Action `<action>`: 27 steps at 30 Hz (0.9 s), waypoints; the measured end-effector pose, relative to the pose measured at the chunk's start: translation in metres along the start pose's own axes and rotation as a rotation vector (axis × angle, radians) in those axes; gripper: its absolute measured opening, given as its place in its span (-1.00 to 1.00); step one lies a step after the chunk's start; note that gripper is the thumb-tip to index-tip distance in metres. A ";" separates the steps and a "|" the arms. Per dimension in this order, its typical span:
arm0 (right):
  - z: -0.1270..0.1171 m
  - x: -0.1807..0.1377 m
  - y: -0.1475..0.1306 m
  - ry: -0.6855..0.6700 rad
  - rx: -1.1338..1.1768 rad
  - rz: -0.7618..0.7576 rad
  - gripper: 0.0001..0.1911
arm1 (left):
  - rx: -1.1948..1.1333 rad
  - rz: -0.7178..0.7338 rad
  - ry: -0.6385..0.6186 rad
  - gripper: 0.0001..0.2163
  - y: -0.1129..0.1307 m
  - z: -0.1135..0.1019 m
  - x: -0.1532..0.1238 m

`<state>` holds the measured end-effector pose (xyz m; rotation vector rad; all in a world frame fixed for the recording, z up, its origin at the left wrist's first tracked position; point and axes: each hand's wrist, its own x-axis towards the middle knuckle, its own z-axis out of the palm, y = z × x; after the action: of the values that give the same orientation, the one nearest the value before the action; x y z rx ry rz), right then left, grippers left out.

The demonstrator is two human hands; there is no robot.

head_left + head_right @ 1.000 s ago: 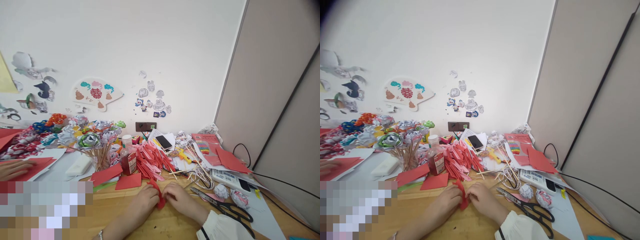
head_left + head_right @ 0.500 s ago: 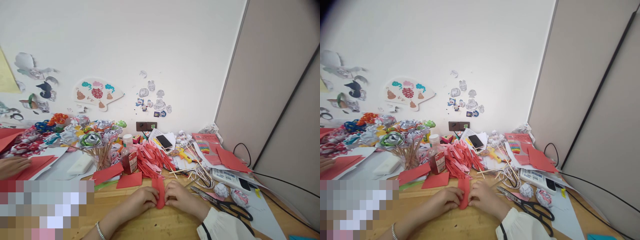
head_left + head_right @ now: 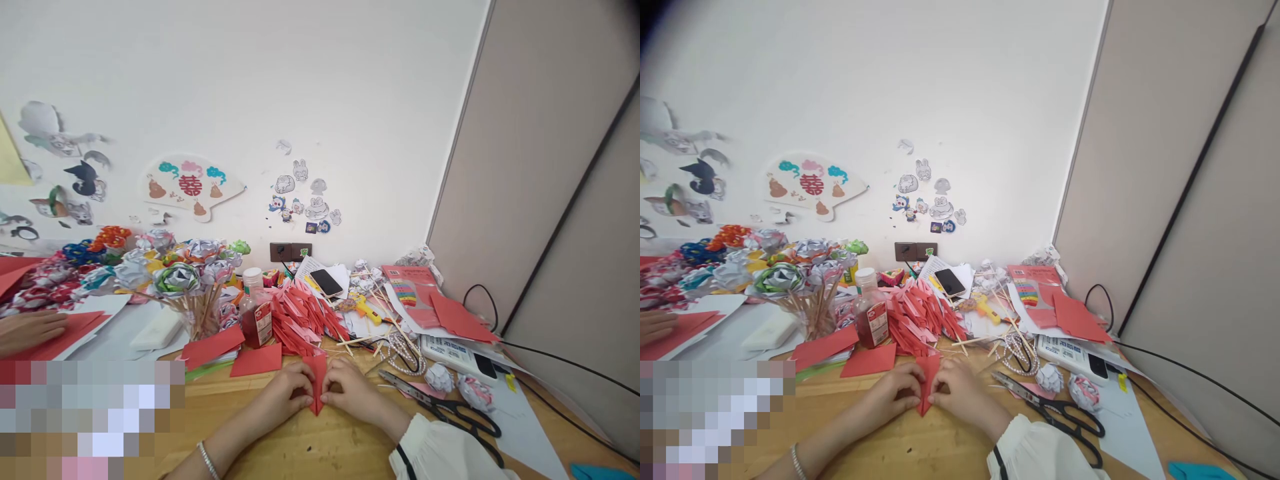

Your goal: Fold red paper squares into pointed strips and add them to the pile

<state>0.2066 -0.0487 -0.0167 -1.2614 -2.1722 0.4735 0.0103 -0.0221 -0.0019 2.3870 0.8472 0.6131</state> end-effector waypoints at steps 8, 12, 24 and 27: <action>0.007 0.000 -0.006 0.033 -0.059 0.054 -0.94 | 0.020 -0.034 0.085 -0.87 0.006 0.008 0.002; 0.008 -0.001 -0.008 0.029 -0.071 0.081 -0.93 | 0.030 -0.001 0.119 -0.86 0.006 0.013 0.003; -0.005 -0.018 -0.022 -0.011 -0.245 -0.262 -0.87 | 0.007 -0.039 0.154 -0.86 0.002 0.018 0.003; -0.010 -0.025 -0.027 -0.058 -0.295 -0.319 -0.80 | 0.021 -0.044 0.159 -0.87 0.003 0.018 0.002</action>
<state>0.2045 -0.0831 -0.0015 -1.0234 -2.5019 0.0604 0.0230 -0.0285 -0.0130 2.3554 0.9751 0.7886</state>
